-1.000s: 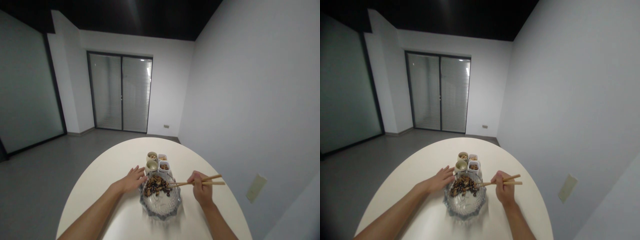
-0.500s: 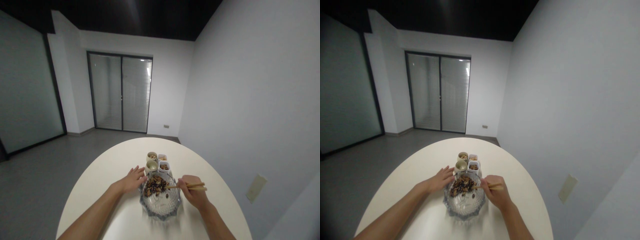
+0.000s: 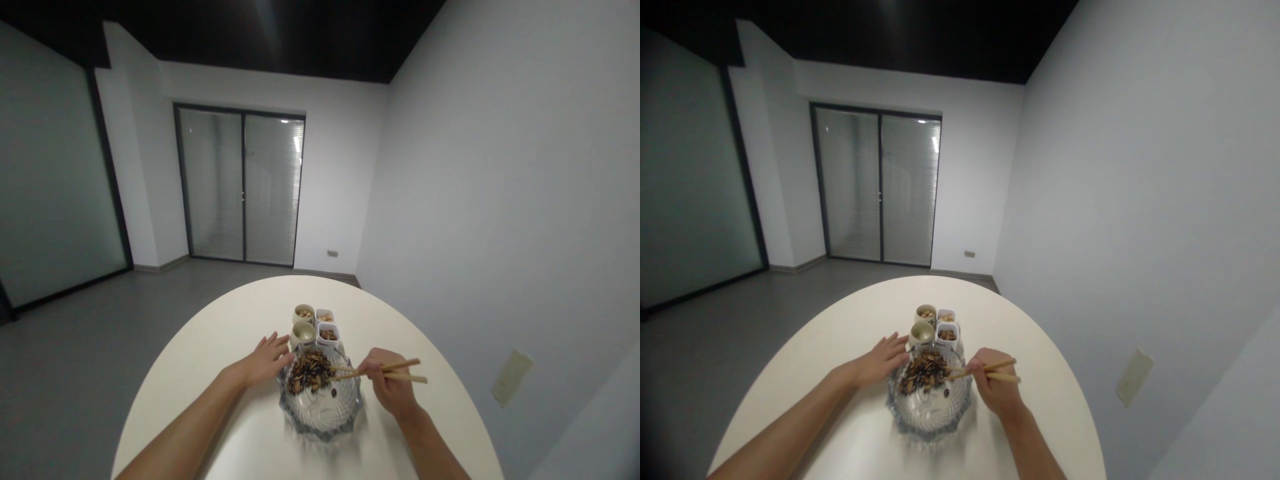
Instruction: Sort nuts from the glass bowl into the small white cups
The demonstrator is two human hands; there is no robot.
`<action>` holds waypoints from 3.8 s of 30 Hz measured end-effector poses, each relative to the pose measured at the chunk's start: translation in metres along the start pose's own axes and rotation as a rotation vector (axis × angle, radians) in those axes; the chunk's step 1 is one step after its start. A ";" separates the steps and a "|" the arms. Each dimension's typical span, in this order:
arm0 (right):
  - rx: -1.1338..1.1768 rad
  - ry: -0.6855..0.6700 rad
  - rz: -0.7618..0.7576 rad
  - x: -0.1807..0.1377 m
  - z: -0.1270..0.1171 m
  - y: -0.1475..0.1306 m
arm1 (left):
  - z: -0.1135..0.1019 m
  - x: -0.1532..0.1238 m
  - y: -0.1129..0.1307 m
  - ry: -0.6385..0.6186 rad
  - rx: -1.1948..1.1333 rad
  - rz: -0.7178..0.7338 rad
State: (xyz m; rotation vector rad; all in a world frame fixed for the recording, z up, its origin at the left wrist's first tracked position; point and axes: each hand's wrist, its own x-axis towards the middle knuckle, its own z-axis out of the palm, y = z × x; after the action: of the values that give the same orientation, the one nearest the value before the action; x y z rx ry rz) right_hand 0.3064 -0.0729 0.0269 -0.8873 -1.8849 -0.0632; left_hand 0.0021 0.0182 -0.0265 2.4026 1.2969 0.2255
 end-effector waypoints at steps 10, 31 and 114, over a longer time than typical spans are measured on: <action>0.164 -0.212 0.192 0.000 0.007 0.001 | -0.002 -0.002 0.005 -0.013 0.002 0.002; 0.344 -0.249 0.228 0.003 0.011 -0.012 | -0.007 -0.006 0.006 -0.003 -0.001 0.002; 0.284 0.101 0.337 0.003 0.028 0.006 | -0.007 -0.011 0.006 -0.017 0.040 -0.005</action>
State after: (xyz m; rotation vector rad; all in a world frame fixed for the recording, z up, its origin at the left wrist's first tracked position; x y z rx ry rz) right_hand 0.2878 -0.0552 0.0140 -0.9712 -1.5801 0.3500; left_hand -0.0011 0.0079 -0.0171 2.4288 1.3114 0.1787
